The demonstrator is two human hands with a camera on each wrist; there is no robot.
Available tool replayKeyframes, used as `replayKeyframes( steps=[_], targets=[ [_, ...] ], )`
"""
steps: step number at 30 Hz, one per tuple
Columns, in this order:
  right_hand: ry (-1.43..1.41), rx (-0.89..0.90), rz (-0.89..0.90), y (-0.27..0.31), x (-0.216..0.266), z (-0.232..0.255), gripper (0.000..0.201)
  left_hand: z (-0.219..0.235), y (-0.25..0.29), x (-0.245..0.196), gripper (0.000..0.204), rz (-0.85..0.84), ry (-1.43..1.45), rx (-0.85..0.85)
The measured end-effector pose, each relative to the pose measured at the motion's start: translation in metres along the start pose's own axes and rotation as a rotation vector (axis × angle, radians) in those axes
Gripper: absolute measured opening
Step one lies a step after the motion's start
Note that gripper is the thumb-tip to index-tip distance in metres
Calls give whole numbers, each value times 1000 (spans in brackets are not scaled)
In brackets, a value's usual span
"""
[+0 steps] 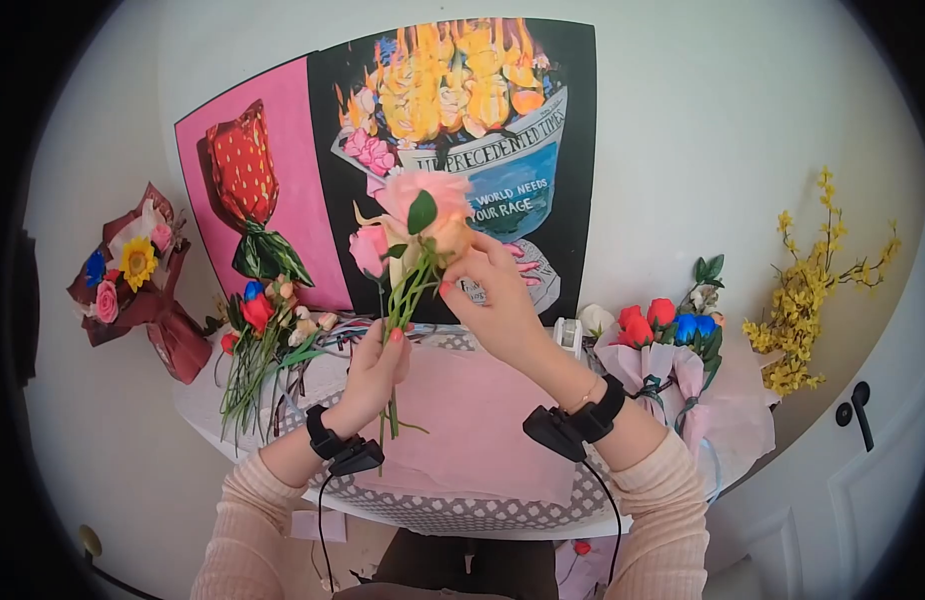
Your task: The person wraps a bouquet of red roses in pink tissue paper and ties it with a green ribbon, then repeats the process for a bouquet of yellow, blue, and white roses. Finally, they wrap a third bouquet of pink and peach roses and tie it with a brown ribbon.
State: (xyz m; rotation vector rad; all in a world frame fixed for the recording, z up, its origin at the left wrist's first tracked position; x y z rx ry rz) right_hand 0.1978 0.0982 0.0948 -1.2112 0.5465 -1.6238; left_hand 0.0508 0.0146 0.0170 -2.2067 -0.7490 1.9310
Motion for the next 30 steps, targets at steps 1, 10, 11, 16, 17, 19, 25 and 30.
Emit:
replayKeyframes(
  steps=[1,10,11,16,17,19,25,30],
  targets=[
    [-67,-70,9,2,3,2,47,-4,0,-4,20,4,23,32],
    [-784,132,-363,18,23,-4,62,-30,12,-34,19,24,164,234],
    [-883,265,-457,19,29,-9,59,-32,12,-29,19,27,166,233],
    [-1016,432,-573,16,28,-24,55,-47,6,-16,12,119,75,418],
    [-1026,482,-621,17,27,-26,47,-48,3,-15,11,180,88,418],
    [-931,353,-528,12,29,-26,37,-52,3,-26,11,197,122,563],
    [-878,270,-654,18,36,-32,27,-48,13,-8,16,485,270,586],
    [-926,17,-572,15,46,-27,15,-29,22,19,24,317,-112,498]
  ],
)
Point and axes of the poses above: each hand's wrist, its own y-axis away from the middle knuckle, its own z-axis out of the back of the hand, x = y × z, the point moved 4 cm from there along -y, towards the middle knuckle, and after that the axes turned 6 degrees about -x, right-handed, at the moved point
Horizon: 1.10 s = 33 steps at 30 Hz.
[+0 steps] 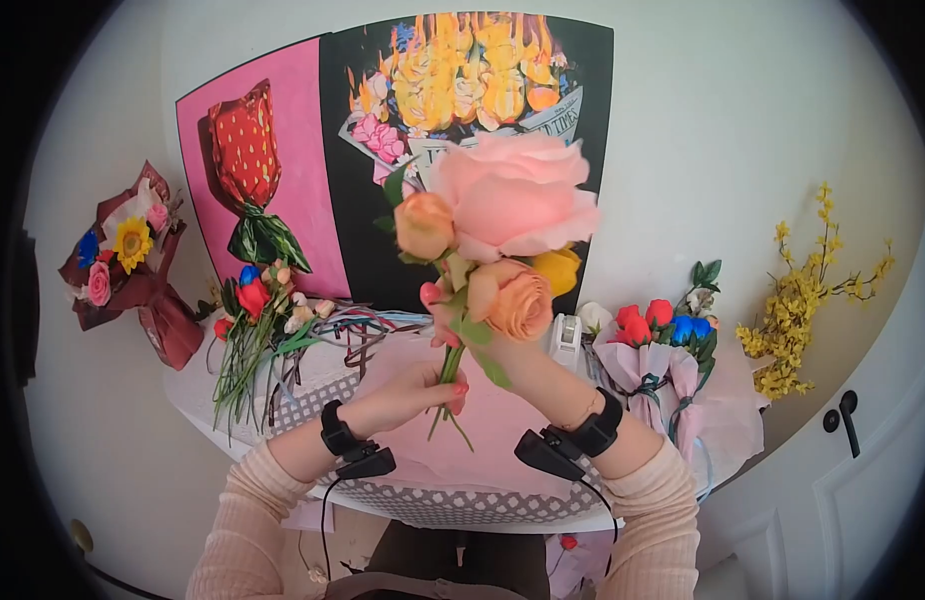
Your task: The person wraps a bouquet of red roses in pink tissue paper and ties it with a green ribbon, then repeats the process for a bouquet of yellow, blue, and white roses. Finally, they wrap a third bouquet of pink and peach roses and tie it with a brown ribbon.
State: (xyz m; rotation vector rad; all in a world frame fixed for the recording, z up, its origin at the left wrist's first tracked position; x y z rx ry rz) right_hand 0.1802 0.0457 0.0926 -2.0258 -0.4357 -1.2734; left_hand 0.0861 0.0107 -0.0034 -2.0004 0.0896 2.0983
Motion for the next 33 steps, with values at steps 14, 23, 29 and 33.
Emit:
replayKeyframes(
  steps=[14,23,29,33],
  targets=[
    [-212,98,42,-7,30,-4,30,-18,45,32,28,180,478,307],
    [-237,16,-129,1,15,20,31,-13,82,52,28,222,155,330],
    [-190,7,-321,17,-9,21,31,25,72,33,30,-182,-40,-137],
    [-276,-75,-466,20,-31,45,27,84,55,33,43,-45,-718,-336]
  ],
)
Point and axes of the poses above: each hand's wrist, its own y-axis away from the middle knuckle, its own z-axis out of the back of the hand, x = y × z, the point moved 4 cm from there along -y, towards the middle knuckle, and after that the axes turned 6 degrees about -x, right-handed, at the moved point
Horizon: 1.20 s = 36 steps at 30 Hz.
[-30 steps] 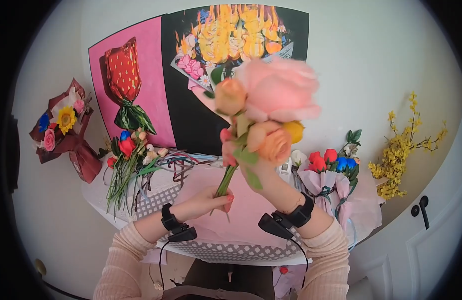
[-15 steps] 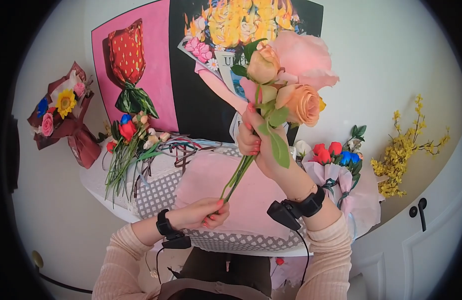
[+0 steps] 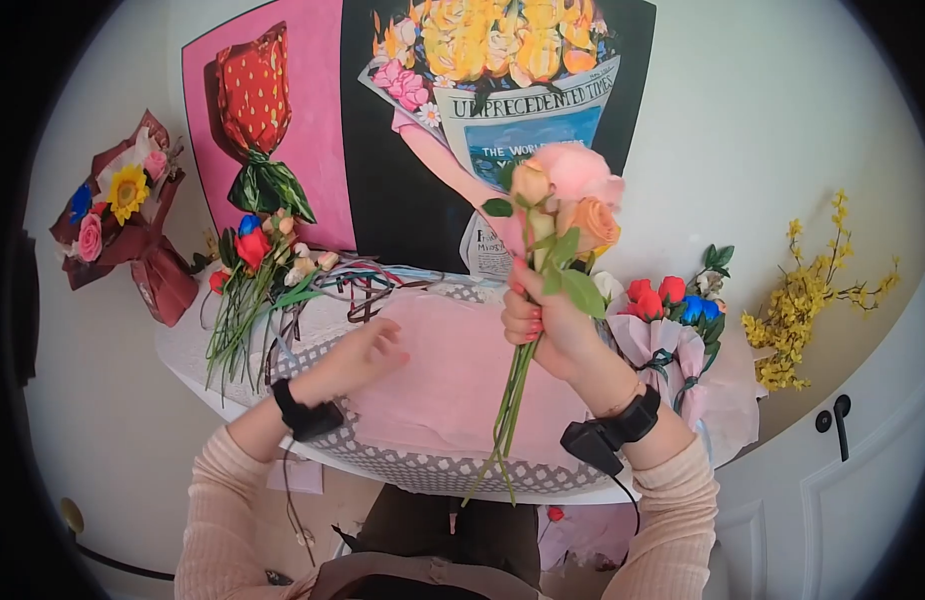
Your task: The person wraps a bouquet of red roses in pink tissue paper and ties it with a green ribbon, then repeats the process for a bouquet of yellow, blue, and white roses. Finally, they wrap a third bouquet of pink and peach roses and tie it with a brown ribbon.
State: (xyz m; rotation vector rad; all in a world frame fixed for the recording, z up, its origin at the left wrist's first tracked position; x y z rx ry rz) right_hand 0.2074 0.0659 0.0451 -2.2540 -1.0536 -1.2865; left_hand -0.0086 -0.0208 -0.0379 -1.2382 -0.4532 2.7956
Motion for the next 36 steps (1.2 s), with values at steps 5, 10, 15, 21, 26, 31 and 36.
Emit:
replayKeyframes(
  steps=[5,10,15,21,26,31,36],
  targets=[
    [-6,-100,16,-7,4,35,23,-1,-10,50,49,252,-283,157],
    [-16,-141,-38,-16,-17,49,21,-12,-8,40,60,170,-233,236],
    [-1,-151,-35,-17,-20,50,21,-17,-3,30,59,72,-406,43],
    [28,-130,-46,-16,-23,42,21,-22,-14,40,60,127,-280,168],
    [23,-138,-80,-7,-19,34,20,-7,-10,42,52,275,268,93],
    [56,-156,-92,-27,-22,24,19,14,2,35,52,426,722,90],
    [318,-112,-212,-100,-96,43,15,4,2,61,46,426,547,100]
  ],
)
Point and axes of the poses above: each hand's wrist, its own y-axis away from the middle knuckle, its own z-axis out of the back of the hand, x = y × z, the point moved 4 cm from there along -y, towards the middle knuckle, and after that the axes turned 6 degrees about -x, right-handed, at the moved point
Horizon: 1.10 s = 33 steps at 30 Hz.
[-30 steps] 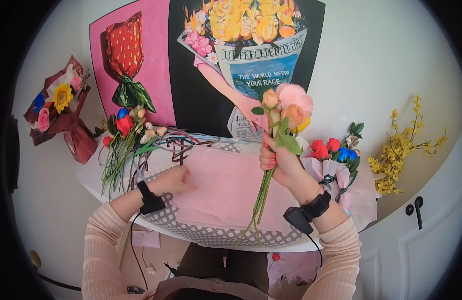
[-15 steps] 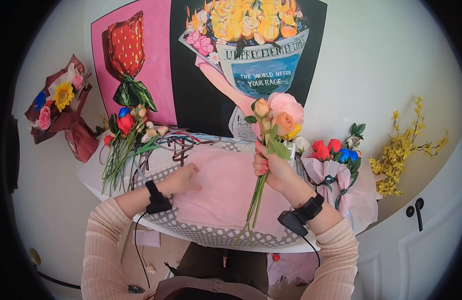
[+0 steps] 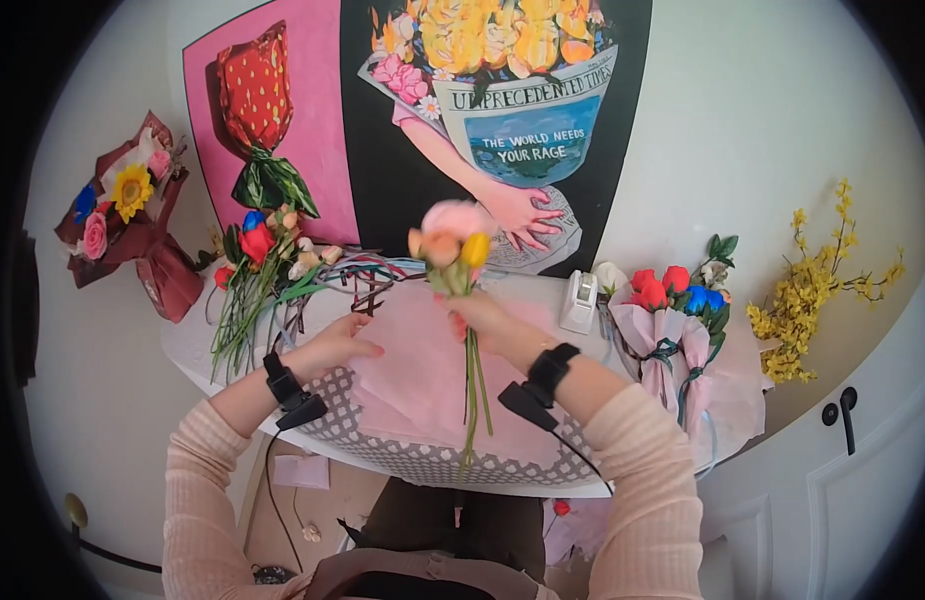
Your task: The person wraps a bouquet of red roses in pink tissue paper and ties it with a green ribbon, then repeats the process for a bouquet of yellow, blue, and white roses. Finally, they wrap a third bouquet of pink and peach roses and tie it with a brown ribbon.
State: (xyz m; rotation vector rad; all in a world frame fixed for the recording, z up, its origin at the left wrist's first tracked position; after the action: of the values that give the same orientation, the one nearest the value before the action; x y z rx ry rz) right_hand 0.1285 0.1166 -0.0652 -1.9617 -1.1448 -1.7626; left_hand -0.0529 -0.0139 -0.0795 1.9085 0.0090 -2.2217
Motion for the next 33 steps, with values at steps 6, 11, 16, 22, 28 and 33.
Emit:
replayKeyframes(
  steps=[6,11,16,22,28,33],
  targets=[
    [289,-15,110,-14,-35,-8,23,-2,25,-8,55,191,41,68],
    [347,120,138,4,-28,-13,32,-2,34,-12,45,251,129,187],
    [733,-69,223,16,-29,0,56,-6,35,-9,40,267,174,215],
    [1013,110,434,43,-38,18,44,-21,41,-22,37,128,192,323],
    [953,-3,562,64,-35,14,33,-53,31,-16,49,104,326,257],
    [1188,-85,602,47,-28,20,28,-73,30,-4,54,128,702,263]
  ],
)
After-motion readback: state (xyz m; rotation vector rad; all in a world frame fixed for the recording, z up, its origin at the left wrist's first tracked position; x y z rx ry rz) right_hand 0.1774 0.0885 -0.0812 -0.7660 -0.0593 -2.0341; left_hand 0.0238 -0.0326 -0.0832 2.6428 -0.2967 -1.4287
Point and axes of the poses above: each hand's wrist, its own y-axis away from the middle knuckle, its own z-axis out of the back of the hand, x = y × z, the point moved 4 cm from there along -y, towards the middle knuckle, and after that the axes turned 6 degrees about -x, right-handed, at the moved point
